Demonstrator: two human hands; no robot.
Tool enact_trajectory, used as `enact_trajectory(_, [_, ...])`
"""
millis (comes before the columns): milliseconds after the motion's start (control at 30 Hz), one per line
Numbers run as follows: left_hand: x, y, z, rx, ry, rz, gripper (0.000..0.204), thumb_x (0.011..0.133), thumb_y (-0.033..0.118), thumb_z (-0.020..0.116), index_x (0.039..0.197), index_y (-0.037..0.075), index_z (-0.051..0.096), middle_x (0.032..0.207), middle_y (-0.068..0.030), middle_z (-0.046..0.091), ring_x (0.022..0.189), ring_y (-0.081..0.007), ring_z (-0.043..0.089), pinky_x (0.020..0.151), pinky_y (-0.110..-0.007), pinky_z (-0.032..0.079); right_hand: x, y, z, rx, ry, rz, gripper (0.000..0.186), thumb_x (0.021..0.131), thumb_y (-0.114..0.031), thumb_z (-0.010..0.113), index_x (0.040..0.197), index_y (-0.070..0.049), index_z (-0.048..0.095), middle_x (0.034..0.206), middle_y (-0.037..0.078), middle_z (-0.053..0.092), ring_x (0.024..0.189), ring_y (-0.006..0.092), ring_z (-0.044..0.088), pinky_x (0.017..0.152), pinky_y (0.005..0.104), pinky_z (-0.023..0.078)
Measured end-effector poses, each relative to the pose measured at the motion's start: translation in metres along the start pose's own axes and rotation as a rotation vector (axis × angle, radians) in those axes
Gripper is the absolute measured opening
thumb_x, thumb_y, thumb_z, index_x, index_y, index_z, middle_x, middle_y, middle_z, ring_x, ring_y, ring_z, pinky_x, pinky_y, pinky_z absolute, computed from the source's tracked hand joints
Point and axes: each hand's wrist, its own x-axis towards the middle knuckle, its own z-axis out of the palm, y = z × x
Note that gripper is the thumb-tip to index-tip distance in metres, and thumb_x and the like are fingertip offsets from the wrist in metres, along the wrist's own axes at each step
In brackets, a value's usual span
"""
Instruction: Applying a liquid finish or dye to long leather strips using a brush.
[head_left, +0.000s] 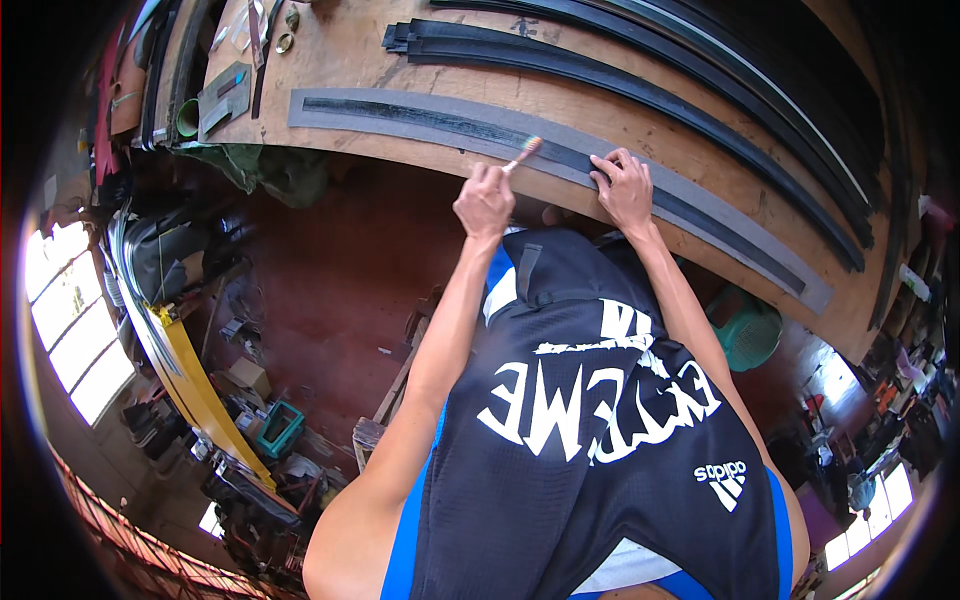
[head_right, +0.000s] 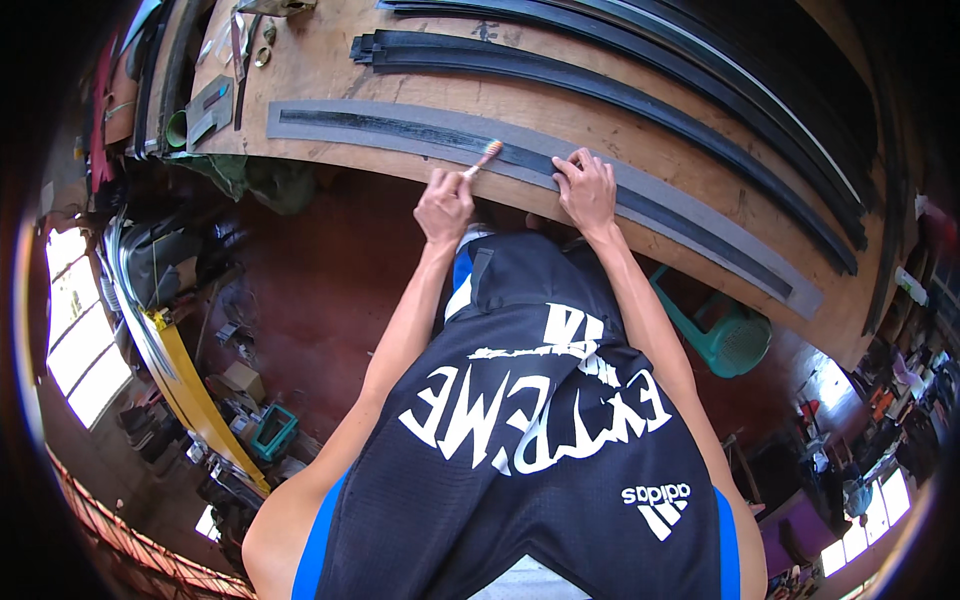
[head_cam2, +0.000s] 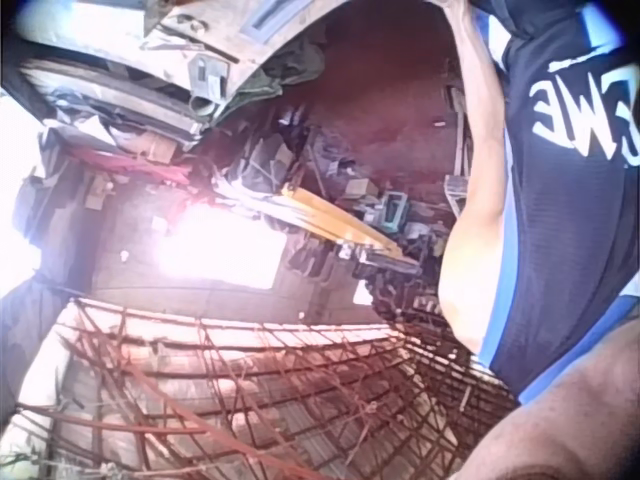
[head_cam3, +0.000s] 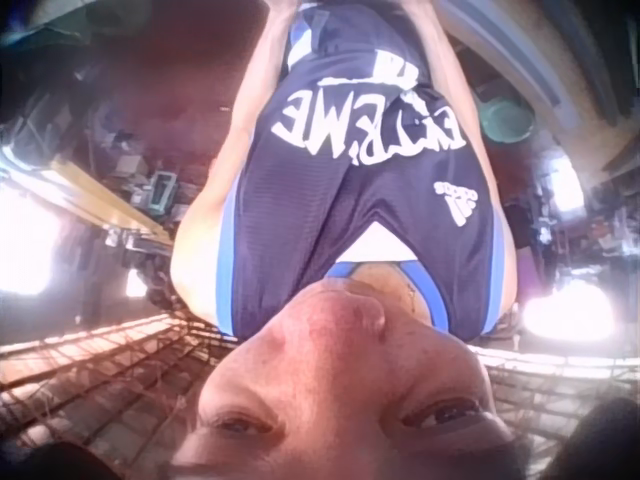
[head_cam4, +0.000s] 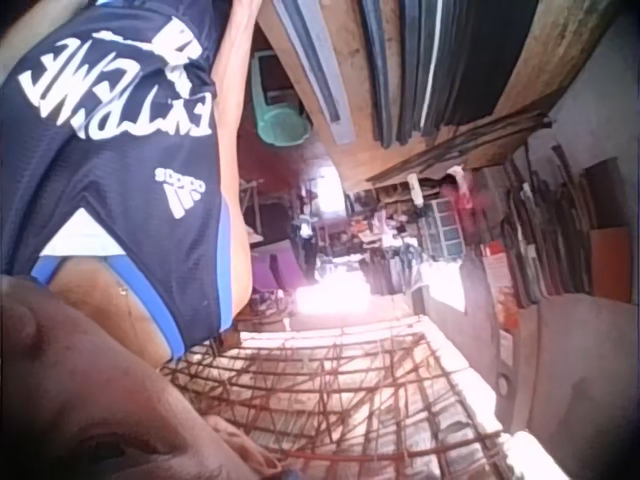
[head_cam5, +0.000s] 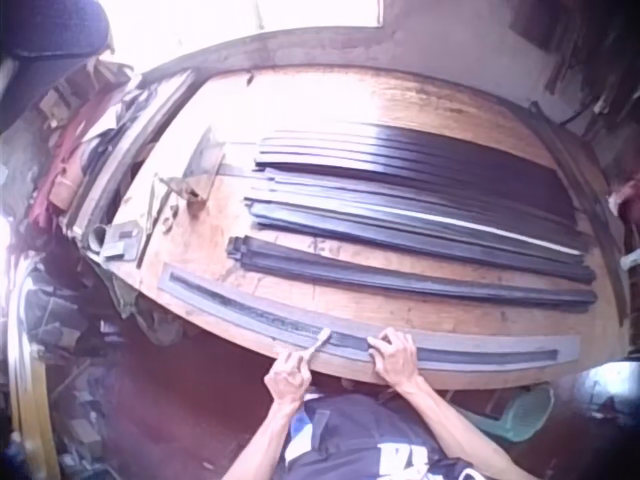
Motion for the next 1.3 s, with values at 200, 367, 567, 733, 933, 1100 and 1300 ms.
enact_trajectory(200, [-0.001,0.019,-0.011,-0.364,-0.18,0.012,0.016,0.085,0.023,0.07,0.086,0.006,0.072,0.083,-0.0096,0.065,0.068,-0.0287,0.065,0.062,-0.038,0.05,0.0,-0.002,-0.001,0.009,0.024,-0.028,0.018,0.079,-0.017,0.072,0.096,-0.011,0.072,0.093,0.004,0.06,0.088,0.024,0.059,0.079,0.0368,0.043])
enact_trajectory(367, [0.04,-0.023,-0.043,-0.708,-0.031,-0.351,0.025,0.086,0.024,0.072,0.087,-0.001,0.071,0.074,-0.01,0.068,0.067,-0.0143,0.064,0.063,-0.03,0.051,-0.003,-0.003,-0.002,0.001,0.063,-0.107,0.013,0.08,-0.017,0.071,0.088,-0.009,0.065,0.093,0.007,0.059,0.088,0.0274,0.058,0.079,0.0385,0.043])
enact_trajectory(567, [0.139,-0.126,-0.101,-0.566,0.337,-0.398,0.018,0.088,0.019,0.07,0.092,0.001,0.068,0.073,-0.0079,0.068,0.065,-0.0138,0.063,0.062,-0.03,0.049,0.005,-0.01,-0.014,-0.012,-0.03,-0.075,0.01,0.082,-0.017,0.071,0.082,-0.008,0.067,0.091,0.007,0.059,0.087,0.0266,0.058,0.077,0.0385,0.043])
enact_trajectory(733, [0.236,-0.198,-0.13,-0.304,0.398,-0.263,0.016,0.086,0.012,0.065,0.1,0.009,0.07,0.088,-0.0128,0.063,0.082,-0.0303,0.064,0.071,-0.042,0.051,0.046,-0.047,-0.029,-0.153,-0.121,0.098,0.015,0.083,-0.019,0.072,0.079,-0.006,0.066,0.087,0.009,0.062,0.08,0.0268,0.06,0.074,0.0372,0.045])
enact_trajectory(933, [0.338,-0.229,-0.12,-0.169,0.335,-0.184,0.02,0.088,0.013,0.058,0.104,0.011,0.069,0.095,-0.0157,0.062,0.082,-0.0363,0.065,0.071,-0.046,0.052,0.198,-0.142,-0.015,0.047,-0.155,0.06,0.01,0.088,-0.012,0.067,0.087,-0.002,0.066,0.092,0.012,0.064,0.087,0.0291,0.064,0.08,0.0376,0.05])
enact_trajectory(1100, [0.398,-0.227,-0.102,-0.101,0.281,-0.072,0.021,0.092,0.011,0.05,0.096,0.0,0.066,0.1,-0.0227,0.064,0.076,-0.0332,0.068,0.052,-0.041,0.056,0.344,-0.233,0.024,-0.008,-0.085,-0.359,0.024,0.091,-0.016,0.065,0.114,-0.007,0.067,0.117,0.013,0.063,0.11,0.0301,0.061,0.096,0.0391,0.047])
enact_trajectory(1300, [0.445,-0.219,-0.095,-0.427,0.169,-0.173,0.031,0.093,0.02,0.041,0.1,-0.008,0.052,0.091,-0.0314,0.062,0.076,-0.039,0.067,0.053,-0.044,0.057,0.464,-0.298,0.086,-0.14,-0.049,-0.574,0.048,0.092,-0.024,0.06,0.14,-0.022,0.052,0.148,0.008,0.044,0.132,0.0347,0.045,0.111,0.0482,0.034])
